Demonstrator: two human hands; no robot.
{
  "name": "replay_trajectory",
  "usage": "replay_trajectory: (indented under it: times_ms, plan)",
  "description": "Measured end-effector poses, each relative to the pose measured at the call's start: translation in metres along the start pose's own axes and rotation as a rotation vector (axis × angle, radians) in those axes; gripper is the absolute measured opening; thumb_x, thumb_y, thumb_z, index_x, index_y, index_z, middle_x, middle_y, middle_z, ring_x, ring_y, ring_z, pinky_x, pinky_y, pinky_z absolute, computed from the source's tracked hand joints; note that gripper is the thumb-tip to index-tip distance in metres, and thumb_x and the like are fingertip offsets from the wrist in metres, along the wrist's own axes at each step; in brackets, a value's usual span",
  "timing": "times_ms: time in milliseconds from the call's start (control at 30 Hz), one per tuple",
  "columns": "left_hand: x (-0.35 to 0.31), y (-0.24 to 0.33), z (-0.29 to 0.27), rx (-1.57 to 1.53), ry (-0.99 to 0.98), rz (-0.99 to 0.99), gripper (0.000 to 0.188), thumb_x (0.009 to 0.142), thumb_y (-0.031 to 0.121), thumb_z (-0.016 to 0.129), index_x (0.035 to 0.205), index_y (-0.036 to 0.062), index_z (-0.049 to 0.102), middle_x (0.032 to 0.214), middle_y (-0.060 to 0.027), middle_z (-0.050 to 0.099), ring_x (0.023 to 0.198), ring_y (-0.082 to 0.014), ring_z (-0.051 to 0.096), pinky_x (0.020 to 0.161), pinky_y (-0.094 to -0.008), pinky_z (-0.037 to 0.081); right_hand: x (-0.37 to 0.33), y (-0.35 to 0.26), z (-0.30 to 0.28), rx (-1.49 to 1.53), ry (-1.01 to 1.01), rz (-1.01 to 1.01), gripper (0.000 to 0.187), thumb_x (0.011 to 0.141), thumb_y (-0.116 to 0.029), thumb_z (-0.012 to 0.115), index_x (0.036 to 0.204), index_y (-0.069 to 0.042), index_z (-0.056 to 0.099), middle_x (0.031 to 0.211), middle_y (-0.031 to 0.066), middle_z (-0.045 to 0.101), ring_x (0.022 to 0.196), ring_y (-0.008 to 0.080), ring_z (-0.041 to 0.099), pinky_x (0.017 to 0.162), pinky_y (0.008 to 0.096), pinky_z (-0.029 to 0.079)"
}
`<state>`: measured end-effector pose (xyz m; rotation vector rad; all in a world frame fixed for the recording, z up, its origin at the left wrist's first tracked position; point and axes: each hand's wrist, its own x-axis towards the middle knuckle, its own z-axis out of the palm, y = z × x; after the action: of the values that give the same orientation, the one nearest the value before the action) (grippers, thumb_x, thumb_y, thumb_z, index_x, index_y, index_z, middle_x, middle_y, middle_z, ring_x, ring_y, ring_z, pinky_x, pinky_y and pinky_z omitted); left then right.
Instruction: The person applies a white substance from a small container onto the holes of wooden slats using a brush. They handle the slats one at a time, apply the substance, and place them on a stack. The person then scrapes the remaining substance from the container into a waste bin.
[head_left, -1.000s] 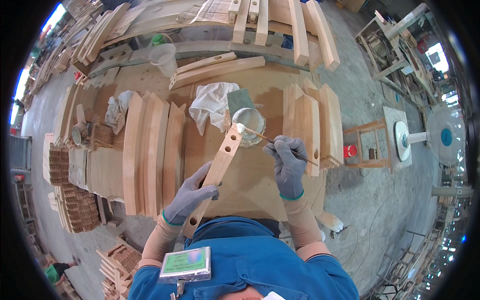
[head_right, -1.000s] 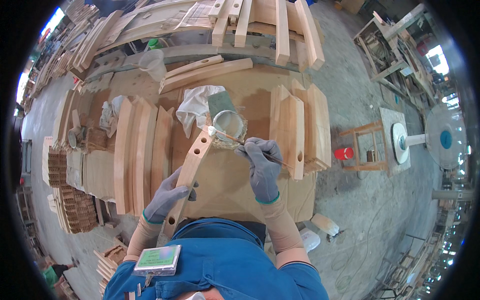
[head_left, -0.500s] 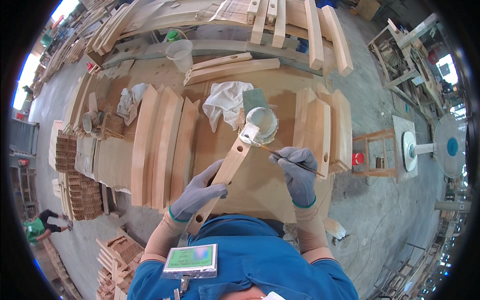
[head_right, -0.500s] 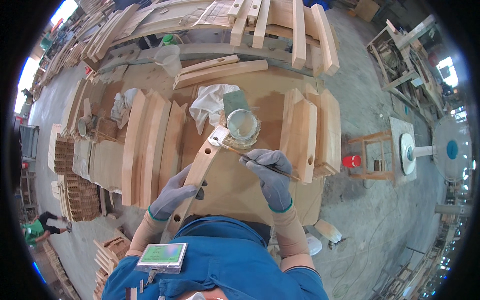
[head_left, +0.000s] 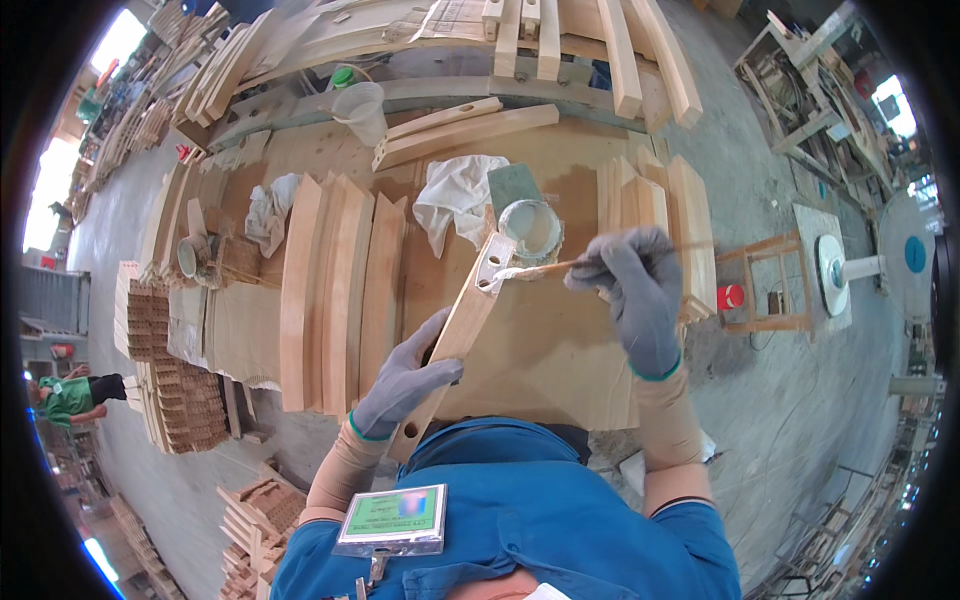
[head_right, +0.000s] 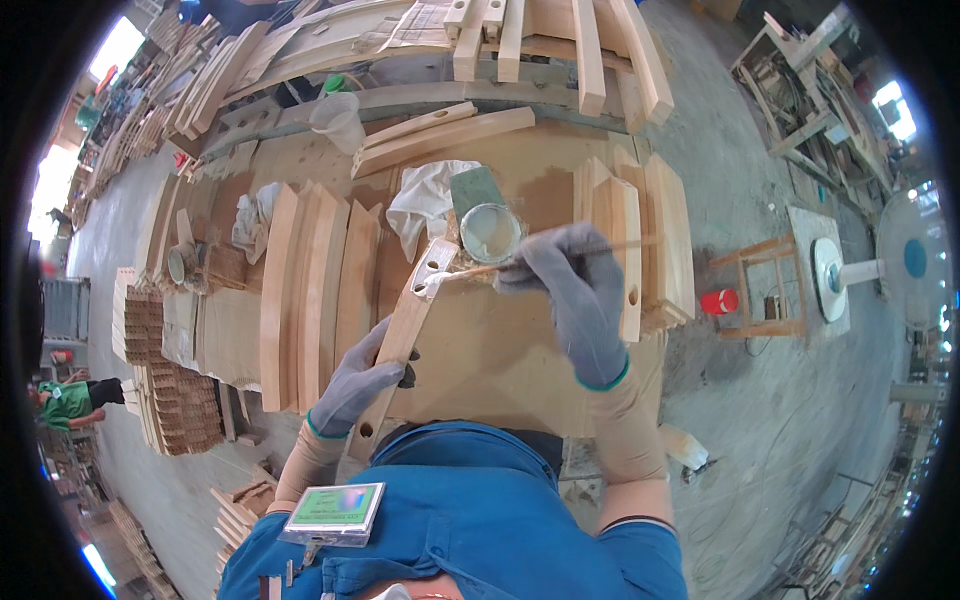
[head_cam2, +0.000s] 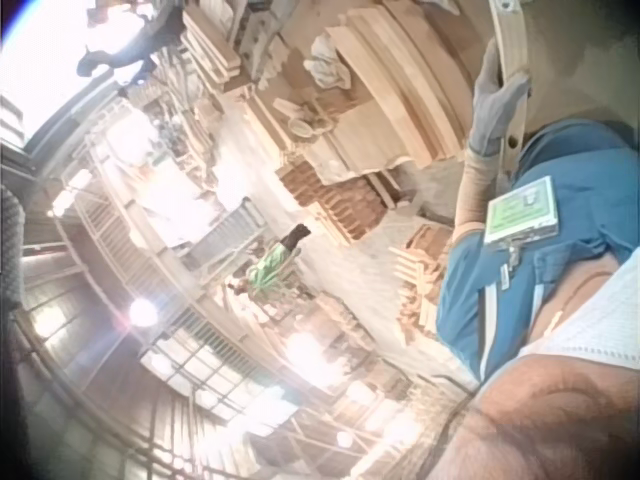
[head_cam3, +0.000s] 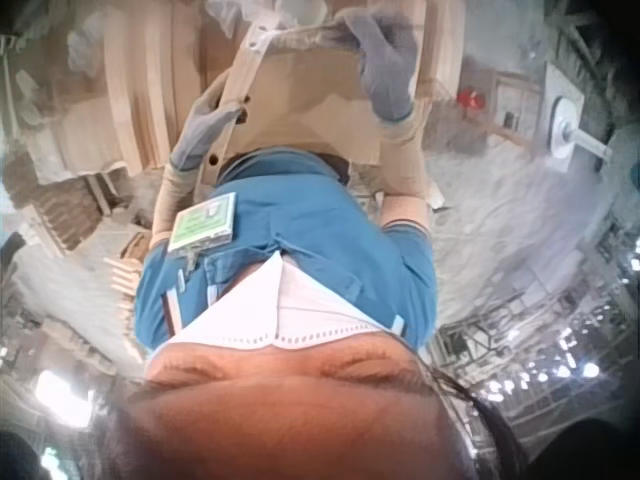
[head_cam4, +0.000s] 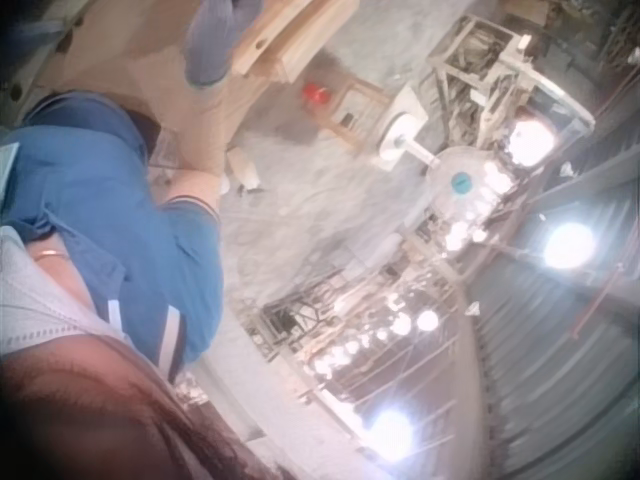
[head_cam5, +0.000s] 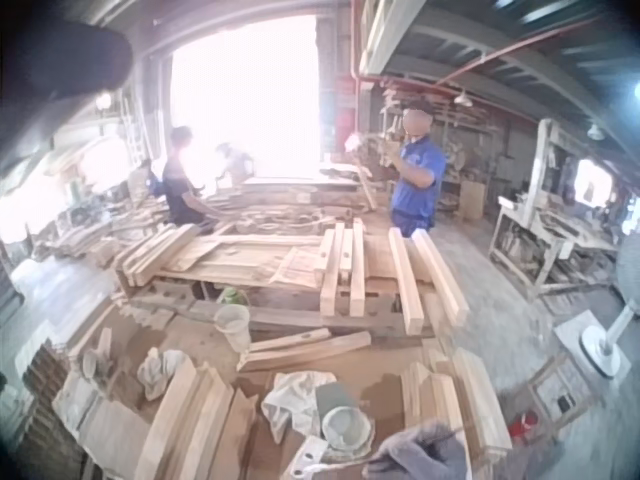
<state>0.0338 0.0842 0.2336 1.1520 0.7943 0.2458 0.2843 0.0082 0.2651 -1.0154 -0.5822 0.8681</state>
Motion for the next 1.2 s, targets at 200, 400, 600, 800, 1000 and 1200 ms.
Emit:
replay_trajectory:
  times_ms: [200, 400, 600, 800, 1000, 1200]
  plan:
    - [-0.002, -0.011, -0.005, 0.029, -0.013, 0.081, 0.075, 0.076, 0.015, 0.070, 0.142, -0.0007, 0.036, 0.123, -0.0074, 0.053, 0.109, -0.0132, 0.049, 0.095, -0.0259, 0.040, 0.019, -0.027, 0.033, -0.552, -0.432, -0.110, 0.017, 0.087, -0.012, 0.064, 0.080, -0.003, 0.052, 0.065, 0.0071, 0.058, 0.058, 0.0129, 0.059, 0.055, 0.0266, 0.047]
    - [-0.013, -0.008, 0.002, 0.089, 0.029, 0.104, 0.076, 0.074, 0.014, 0.070, 0.141, -0.0011, 0.037, 0.122, -0.0072, 0.054, 0.110, -0.0136, 0.049, 0.096, -0.0256, 0.038, 0.019, -0.036, 0.045, -0.771, -0.519, -0.240, 0.019, 0.088, -0.007, 0.065, 0.077, -0.001, 0.050, 0.071, 0.0024, 0.058, 0.067, 0.0073, 0.061, 0.059, 0.0223, 0.050]
    - [-0.022, -0.007, -0.003, 0.043, 0.002, 0.045, 0.072, 0.076, 0.013, 0.067, 0.140, -0.0003, 0.038, 0.117, -0.0062, 0.055, 0.100, -0.0116, 0.052, 0.088, -0.0250, 0.043, 0.013, -0.051, 0.042, -0.670, -0.450, -0.053, 0.014, 0.088, -0.003, 0.062, 0.080, -0.002, 0.051, 0.074, 0.0048, 0.059, 0.070, 0.0086, 0.062, 0.062, 0.0223, 0.051]
    - [-0.032, -0.006, -0.010, -0.090, -0.035, 0.025, 0.073, 0.077, 0.021, 0.065, 0.142, 0.0027, 0.037, 0.103, -0.0081, 0.055, 0.081, -0.0122, 0.057, 0.075, -0.0264, 0.048, -0.022, -0.021, 0.023, -0.185, -0.201, -0.224, 0.014, 0.086, 0.005, 0.061, 0.083, -0.001, 0.049, 0.085, 0.0125, 0.063, 0.076, 0.0145, 0.063, 0.067, 0.0270, 0.054]
    - [-0.035, -0.004, -0.011, -0.098, -0.043, 0.031, 0.077, 0.075, 0.028, 0.065, 0.143, 0.0033, 0.036, 0.100, -0.0089, 0.055, 0.078, -0.0136, 0.058, 0.074, -0.0262, 0.048, -0.067, 0.029, 0.024, -0.137, -0.185, -0.346, 0.021, 0.080, 0.012, 0.064, 0.083, -0.002, 0.048, 0.097, 0.0163, 0.063, 0.087, 0.0193, 0.065, 0.077, 0.0307, 0.055]
    - [-0.037, -0.008, -0.006, -0.069, -0.039, 0.068, 0.074, 0.072, 0.036, 0.073, 0.129, -0.0024, 0.045, 0.101, -0.0119, 0.062, 0.081, -0.0211, 0.064, 0.073, -0.0328, 0.053, -0.056, 0.040, 0.020, -0.260, -0.098, -0.495, 0.022, 0.079, 0.015, 0.061, 0.083, -0.001, 0.047, 0.098, 0.0176, 0.062, 0.087, 0.0222, 0.065, 0.080, 0.0344, 0.057]
